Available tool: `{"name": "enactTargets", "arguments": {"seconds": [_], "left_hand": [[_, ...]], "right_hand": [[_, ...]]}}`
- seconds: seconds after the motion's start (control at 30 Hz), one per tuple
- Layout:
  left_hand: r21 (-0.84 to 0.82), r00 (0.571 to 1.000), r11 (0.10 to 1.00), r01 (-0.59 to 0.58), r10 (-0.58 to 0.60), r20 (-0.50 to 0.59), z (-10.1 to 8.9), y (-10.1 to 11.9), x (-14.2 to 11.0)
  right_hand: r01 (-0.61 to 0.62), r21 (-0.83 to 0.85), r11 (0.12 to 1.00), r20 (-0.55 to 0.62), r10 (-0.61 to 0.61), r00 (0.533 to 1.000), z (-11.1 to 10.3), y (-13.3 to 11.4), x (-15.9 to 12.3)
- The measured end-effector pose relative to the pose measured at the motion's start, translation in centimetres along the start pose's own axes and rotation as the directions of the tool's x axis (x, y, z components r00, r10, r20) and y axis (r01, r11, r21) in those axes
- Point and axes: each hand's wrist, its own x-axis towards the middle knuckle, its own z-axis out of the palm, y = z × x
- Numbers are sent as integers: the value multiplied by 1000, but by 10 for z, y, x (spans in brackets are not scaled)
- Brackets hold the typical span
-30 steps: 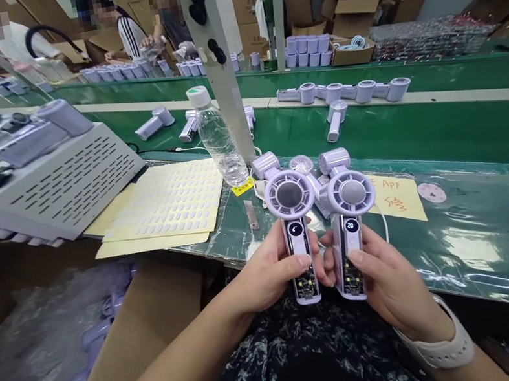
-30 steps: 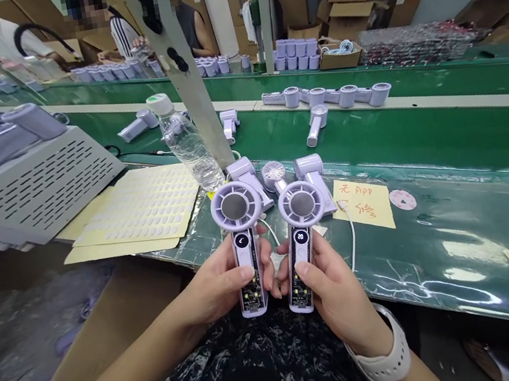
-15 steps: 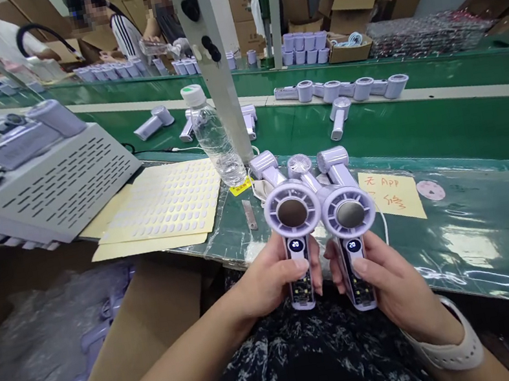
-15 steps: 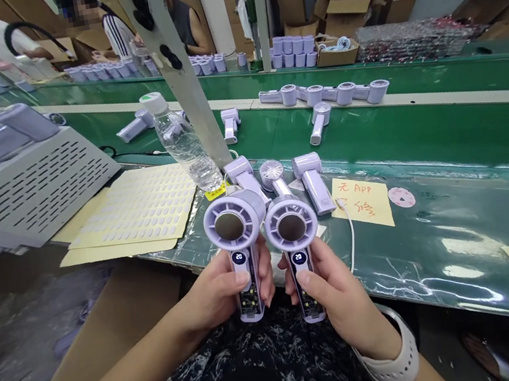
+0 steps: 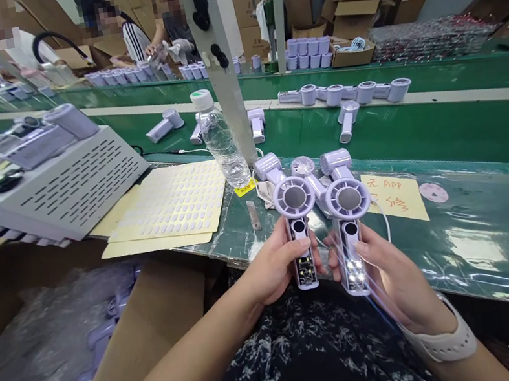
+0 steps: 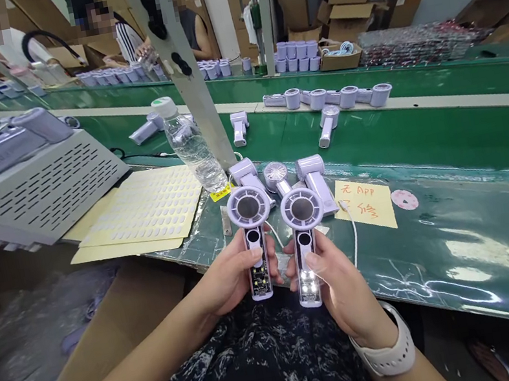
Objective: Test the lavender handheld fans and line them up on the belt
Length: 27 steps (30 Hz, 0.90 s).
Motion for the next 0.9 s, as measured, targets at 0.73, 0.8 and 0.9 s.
{"name": "enactTargets", "arguments": {"seconds": [0.73, 0.8, 0.9], "left_hand": [[119, 993, 987, -112, 117, -29, 2, -7, 1], [84, 991, 988, -129, 126, 35, 4, -5, -2], [38, 982, 989, -145, 139, 129, 8, 0, -9]], "right_hand": [[62, 143, 988, -110, -47, 993, -3, 2, -2], [58, 160, 985, -118, -39, 992, 0, -1, -5], [55, 209, 976, -65, -42, 997, 4, -9, -12]]}}
